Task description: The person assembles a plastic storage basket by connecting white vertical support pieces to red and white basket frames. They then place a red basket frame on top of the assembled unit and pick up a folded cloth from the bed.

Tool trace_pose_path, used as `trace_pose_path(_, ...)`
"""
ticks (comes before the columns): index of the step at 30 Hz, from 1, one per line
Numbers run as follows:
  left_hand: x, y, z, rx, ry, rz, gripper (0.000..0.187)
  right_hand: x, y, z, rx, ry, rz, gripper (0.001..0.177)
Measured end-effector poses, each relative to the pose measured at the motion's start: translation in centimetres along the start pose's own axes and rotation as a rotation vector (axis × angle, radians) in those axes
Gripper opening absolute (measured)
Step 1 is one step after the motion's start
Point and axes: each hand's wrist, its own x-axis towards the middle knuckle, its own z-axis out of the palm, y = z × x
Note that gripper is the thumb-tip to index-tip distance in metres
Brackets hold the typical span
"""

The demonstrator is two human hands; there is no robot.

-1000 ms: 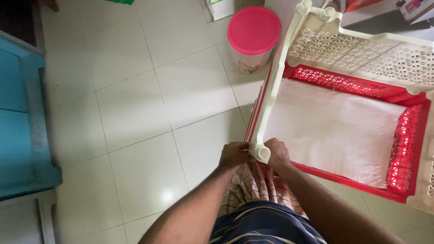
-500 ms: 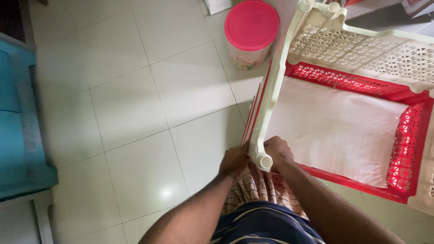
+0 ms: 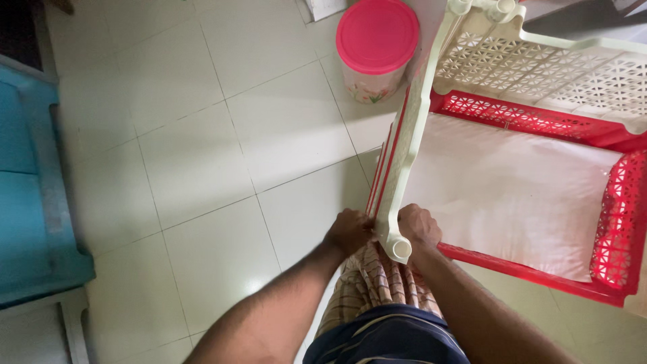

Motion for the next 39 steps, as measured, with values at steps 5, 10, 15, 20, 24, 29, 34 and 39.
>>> trace_pose_path(5,4.3,-3.1,-1.7,-0.380,-0.111,0.047,0.025,0.3,-0.1,-0.9,0.016,-0.098,0.016,0.031)
trace_pose_path(10,1.3,-2.0,-2.3,-0.704,-0.059,-0.120,0.056,0.1,-0.7,-1.6,0.044,-0.157,0.065,0.039)
trace_pose_path(15,-0.7,1.5,-2.4,-0.787,0.040,-0.375,0.072,0.8,-0.3,-1.5,0.063,-0.165,0.038,0.037)
trace_pose_path(20,-1.3,2.0,-2.8,-0.758,-0.059,-0.336,0.066,0.3,0.2,-0.6,0.101,-0.136,0.016,0.035)
trace_pose_path(24,-2.6,3.0,-2.9,-0.377,-0.119,-0.110,0.053,-0.7,0.7,-0.6,0.113,-0.109,-0.014,0.032)
trace_pose_path(29,-4.0,5.8,-0.6,-0.016,0.078,-0.172,0.038,-0.4,0.5,-1.4,0.146,-0.129,-0.077,0.029)
trace_pose_path(34,-4.6,7.6,4.3,0.148,0.544,-0.045,0.039,-0.1,1.0,-0.9,0.129,-0.114,-0.124,0.030)
trace_pose_path(39,-3.0,10.2,7.3,-0.181,0.540,-0.555,0.038,1.6,2.1,-0.7,0.166,-0.170,-0.275,0.031)
